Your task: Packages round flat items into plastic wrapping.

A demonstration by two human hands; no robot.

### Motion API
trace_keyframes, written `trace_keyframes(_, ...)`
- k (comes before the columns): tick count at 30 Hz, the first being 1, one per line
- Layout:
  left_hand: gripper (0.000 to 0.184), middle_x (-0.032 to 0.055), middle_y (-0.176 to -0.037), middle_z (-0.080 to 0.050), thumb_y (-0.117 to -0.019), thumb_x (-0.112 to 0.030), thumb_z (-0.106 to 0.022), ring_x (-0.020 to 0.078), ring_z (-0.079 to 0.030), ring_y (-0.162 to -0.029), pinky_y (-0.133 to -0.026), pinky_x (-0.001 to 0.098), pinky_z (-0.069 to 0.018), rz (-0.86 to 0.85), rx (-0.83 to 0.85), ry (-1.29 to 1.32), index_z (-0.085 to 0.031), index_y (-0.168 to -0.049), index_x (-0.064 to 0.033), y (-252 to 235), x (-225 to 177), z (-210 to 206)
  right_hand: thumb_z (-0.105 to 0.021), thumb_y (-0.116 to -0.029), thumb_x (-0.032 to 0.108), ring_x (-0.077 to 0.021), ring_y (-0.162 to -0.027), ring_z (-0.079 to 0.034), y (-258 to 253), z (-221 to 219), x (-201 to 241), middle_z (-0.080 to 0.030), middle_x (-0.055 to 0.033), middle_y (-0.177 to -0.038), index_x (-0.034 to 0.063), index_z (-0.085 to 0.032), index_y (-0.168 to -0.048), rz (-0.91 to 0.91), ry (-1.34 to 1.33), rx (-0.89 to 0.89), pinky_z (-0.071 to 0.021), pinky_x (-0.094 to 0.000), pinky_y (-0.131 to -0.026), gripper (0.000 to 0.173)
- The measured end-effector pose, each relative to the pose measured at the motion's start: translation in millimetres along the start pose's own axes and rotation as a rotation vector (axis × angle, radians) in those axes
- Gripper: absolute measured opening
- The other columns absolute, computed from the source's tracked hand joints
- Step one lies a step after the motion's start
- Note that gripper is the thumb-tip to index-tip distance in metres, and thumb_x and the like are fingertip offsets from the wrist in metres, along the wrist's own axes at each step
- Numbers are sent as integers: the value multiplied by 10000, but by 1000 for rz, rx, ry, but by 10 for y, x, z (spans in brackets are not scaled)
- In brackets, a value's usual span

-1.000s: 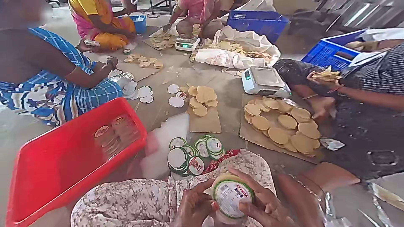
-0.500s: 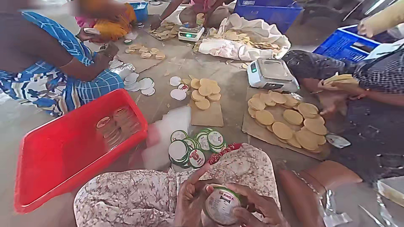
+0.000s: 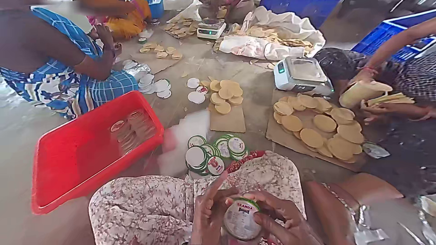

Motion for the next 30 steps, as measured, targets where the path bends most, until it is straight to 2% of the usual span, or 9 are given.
trace_keyframes(2,619,95,-1141,-744,-1018,-260,-613,124,-725,-999,-898,307,-600,112,36,-26,-400,-1473,102,-30,0,54,-657,-975,68,-71,-855,-735,15,0,-7,-758,2,-1058,100,-604,-1349,3,-46,-88,-641,-264,-746,379)
trace_keyframes(5,312,-11,-864,-734,-1000,-280,-637,19,-684,-774,-725,228,-580,276,99,-153,-705,-1107,6,-25,114,158,-654,-982,83,-77,-881,-733,13,51,-8,-757,-10,-1089,76,-607,-1354,36,-21,-165,-633,-262,-778,374)
trace_keyframes(7,262,-37,-787,-683,-1043,-223,-552,-16,-634,-730,-690,191,-533,294,113,-203,-712,-981,-24,25,137,155,-650,-982,78,-60,-890,-735,11,46,-23,-761,-15,-1111,53,-648,-1333,42,4,-139,-636,-250,-785,352)
trace_keyframes(11,249,-27,-784,-669,-1056,-147,-509,-11,-622,-730,-692,186,-522,273,50,-149,-700,-980,-7,74,130,98,-639,-997,106,-37,-904,-730,-6,27,-65,-765,-24,-1126,60,-689,-1305,60,25,-29,-621,-218,-800,316)
trace_keyframes(17,244,41,-949,-757,-1036,-34,-497,17,-694,-874,-826,212,-571,195,83,-132,-727,-1076,36,26,54,-64,-639,-955,47,1,-843,-700,-3,-79,-98,-774,-62,-1000,-2,-747,-1151,72,110,108,-571,-171,-788,229)
trace_keyframes(24,296,108,-1180,-740,-1074,-180,-502,154,-711,-1092,-979,315,-575,-77,43,-193,-724,-1139,5,-68,-46,5,-682,-965,195,34,-701,-663,37,98,22,-733,30,-802,78,-734,-939,122,220,-170,-566,-140,-662,131)
trace_keyframes(26,331,99,-1202,-730,-1083,-250,-480,185,-674,-1175,-1050,339,-535,-159,47,-165,-735,-1105,-40,-129,-111,-20,-660,-991,227,12,-749,-665,21,110,222,-722,6,-823,82,-721,-942,178,323,-140,-555,-146,-700,165)
trace_keyframes(28,367,61,-1172,-736,-1091,-321,-444,218,-606,-1280,-1188,400,-392,-236,16,-24,-732,-1054,-98,-187,-153,-17,-656,-1009,211,-51,-840,-682,16,26,485,-727,-44,-863,56,-728,-958,268,335,-73,-557,-189,-787,179)
trace_keyframes(30,344,2,-1022,-747,-1077,-349,-466,157,-655,-1177,-1197,389,-370,-229,-73,348,-733,-1012,-142,-270,-123,3,-657,-1011,186,-105,-887,-689,30,-91,703,-733,-79,-885,30,-731,-988,375,212,-46,-549,-241,-851,174)
Point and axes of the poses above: each hand's wrist, its own y-axis away from the middle knuckle, its own z-axis out of the back of the hand, x = y × z, the point moved 5 cm from there along -y, towards the middle knuckle
